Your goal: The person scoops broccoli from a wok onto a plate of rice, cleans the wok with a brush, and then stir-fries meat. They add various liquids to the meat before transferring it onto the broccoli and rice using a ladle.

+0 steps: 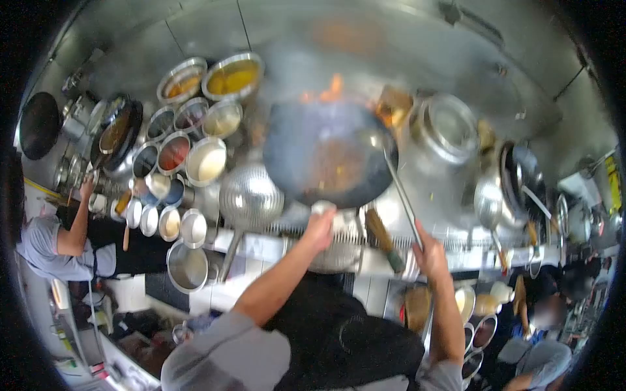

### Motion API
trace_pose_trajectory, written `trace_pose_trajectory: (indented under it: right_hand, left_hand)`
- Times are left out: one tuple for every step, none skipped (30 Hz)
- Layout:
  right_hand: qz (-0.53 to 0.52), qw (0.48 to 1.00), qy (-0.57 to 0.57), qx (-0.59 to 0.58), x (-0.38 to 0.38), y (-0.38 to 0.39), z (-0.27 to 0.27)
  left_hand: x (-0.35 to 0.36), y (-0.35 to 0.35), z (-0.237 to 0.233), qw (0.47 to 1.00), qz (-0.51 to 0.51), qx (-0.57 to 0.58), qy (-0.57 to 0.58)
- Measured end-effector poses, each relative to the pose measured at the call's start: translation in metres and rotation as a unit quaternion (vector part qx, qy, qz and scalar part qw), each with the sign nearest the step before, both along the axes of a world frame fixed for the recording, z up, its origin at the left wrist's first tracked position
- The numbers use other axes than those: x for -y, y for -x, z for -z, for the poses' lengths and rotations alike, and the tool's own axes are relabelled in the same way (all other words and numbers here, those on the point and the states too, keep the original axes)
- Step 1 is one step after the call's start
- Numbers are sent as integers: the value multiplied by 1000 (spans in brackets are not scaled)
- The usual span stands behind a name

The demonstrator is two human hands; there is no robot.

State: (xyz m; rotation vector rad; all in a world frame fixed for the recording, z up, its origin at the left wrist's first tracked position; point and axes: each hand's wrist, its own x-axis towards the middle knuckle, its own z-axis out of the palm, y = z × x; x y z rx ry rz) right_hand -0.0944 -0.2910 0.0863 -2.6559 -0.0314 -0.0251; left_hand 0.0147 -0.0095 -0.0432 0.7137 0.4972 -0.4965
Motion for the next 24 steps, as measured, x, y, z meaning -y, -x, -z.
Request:
trace_pose_trajectory:
  right_hand:
    - [18,999,-40,-28,-23,0,-38]
    - [6,994,-80,-74,-15,9,-60]
    - [-4,985,-124,-122,-9,21,-78]
    - [1,970,-133,-203,-6,32,-112]
    - [4,948,-143,-284,-2,37,-144]
    - [-23,927,-119,-356,7,37,-158]
    - [-126,940,-101,-299,14,38,-152]
    - [-152,946,-86,-272,12,35,-141]
    - [-179,951,-70,-241,7,27,-131]
    - [-147,951,-22,-270,-12,14,-130]
    - [-119,948,31,-294,-26,2,-131]
    - [-126,944,25,-303,-24,-1,-105]
    - [-155,972,6,-174,-20,-3,-65]
    - [-179,983,-13,-36,-18,-4,-44]
    - [-181,983,-16,-35,-17,-3,-50]
    - [-176,980,-21,-89,-14,0,-68]
    - [-169,975,-25,-141,-9,2,-87]
    - [-166,966,-6,-200,4,5,-101]
    - [-162,967,-6,-195,11,0,-124]
    - [-174,954,-16,-244,17,-3,-149]
    - [-190,933,-26,-305,20,-3,-166]
    - [-191,929,-27,-317,16,-8,-176]
    - [-141,927,-12,-347,8,-20,-187]
    - [-90,922,3,-377,4,-29,-192]
  left_hand:
    - [2,-1,21,994,19,49,-98]
    - [-3,18,-1,996,-5,50,-70]
    - [-20,48,-34,997,-24,50,-45]
    - [-35,71,-50,997,-4,60,-52]
    - [-43,91,-68,996,17,69,-58]
    - [-39,98,-99,998,-3,66,-17]
    - [-32,95,-91,1000,-16,1,-1]
    - [-20,88,-111,999,-12,-18,-41]
    - [-8,74,-102,998,-39,-42,-32]
    - [1,64,-88,998,-38,15,-40]
    - [11,57,-89,997,-60,21,-41]
    - [13,52,-64,996,-53,44,-54]
    - [11,55,-32,995,-42,75,-56]
    - [8,68,-33,995,-44,61,-59]
    - [4,87,-36,996,-46,49,-61]
    - [-7,105,-29,996,-14,65,-56]
    - [-12,121,-19,994,-15,31,-107]
    - [-15,133,-33,993,-22,32,-116]
    - [-15,137,-58,991,-28,32,-124]
    - [-21,127,-89,995,-5,9,-95]
    - [-21,120,-119,998,11,-27,-64]
    - [-12,97,-143,996,-29,-55,-62]
    - [-9,75,-151,996,-25,-51,-61]
    - [-8,57,-137,997,-1,-23,-69]
